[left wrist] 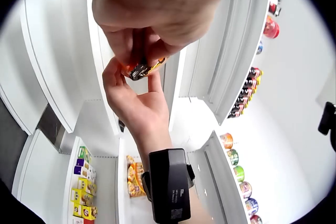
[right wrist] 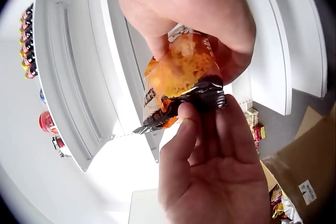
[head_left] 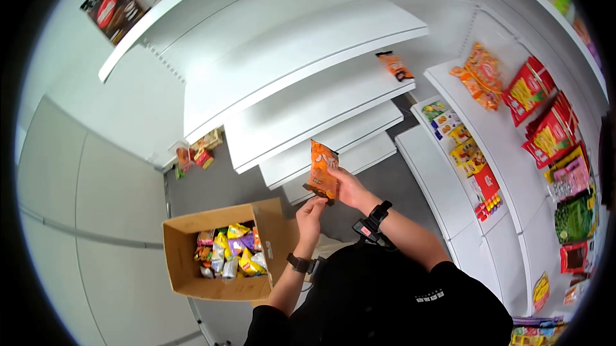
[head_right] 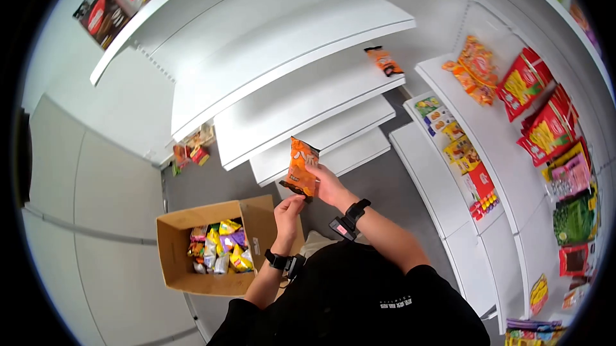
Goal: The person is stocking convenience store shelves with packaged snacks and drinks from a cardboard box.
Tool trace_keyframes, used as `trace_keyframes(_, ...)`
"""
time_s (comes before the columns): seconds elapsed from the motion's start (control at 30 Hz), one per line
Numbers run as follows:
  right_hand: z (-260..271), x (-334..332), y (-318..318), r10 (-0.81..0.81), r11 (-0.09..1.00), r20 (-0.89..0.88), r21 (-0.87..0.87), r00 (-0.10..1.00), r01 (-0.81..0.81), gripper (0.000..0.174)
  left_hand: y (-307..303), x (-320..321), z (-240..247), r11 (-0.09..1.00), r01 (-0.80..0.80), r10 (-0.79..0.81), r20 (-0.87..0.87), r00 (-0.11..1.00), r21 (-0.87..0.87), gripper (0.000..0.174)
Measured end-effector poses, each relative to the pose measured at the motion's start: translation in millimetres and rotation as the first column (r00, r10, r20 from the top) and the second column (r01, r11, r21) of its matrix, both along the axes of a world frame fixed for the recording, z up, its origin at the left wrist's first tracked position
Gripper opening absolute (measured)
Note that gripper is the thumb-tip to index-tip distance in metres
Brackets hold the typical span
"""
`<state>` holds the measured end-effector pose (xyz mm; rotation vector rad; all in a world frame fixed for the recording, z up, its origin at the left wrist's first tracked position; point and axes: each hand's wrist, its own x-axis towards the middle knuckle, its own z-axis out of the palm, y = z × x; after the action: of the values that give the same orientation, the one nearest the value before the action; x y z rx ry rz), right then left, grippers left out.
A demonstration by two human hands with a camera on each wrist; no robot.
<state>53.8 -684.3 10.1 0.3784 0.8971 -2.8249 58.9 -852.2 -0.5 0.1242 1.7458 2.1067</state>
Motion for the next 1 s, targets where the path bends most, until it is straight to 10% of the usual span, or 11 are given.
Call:
trace_keyframes(0.27,-16,23,67,-0.426,0.9,0.02,0.106,0.904,0.422,0.054,52,-20,23,0.975,0.185,-0.173,0.102,0.98,-0.126,0.036)
trace_keyframes(0.6,-26,30,129,-0.439,0.791,-0.005,0.472,0.899,0.389,0.058,131,-55,12,0.786,0.571,-0.527,0.229,0.819,-0.236,0.05)
trace_keyframes(1.0,-23,-14,210,-0.364,0.78,-0.016,0.541,0.931,0.314,0.071,218,-115,-20,0.813,0.582,-0.563,0.224,0.796,-0.026,0.026)
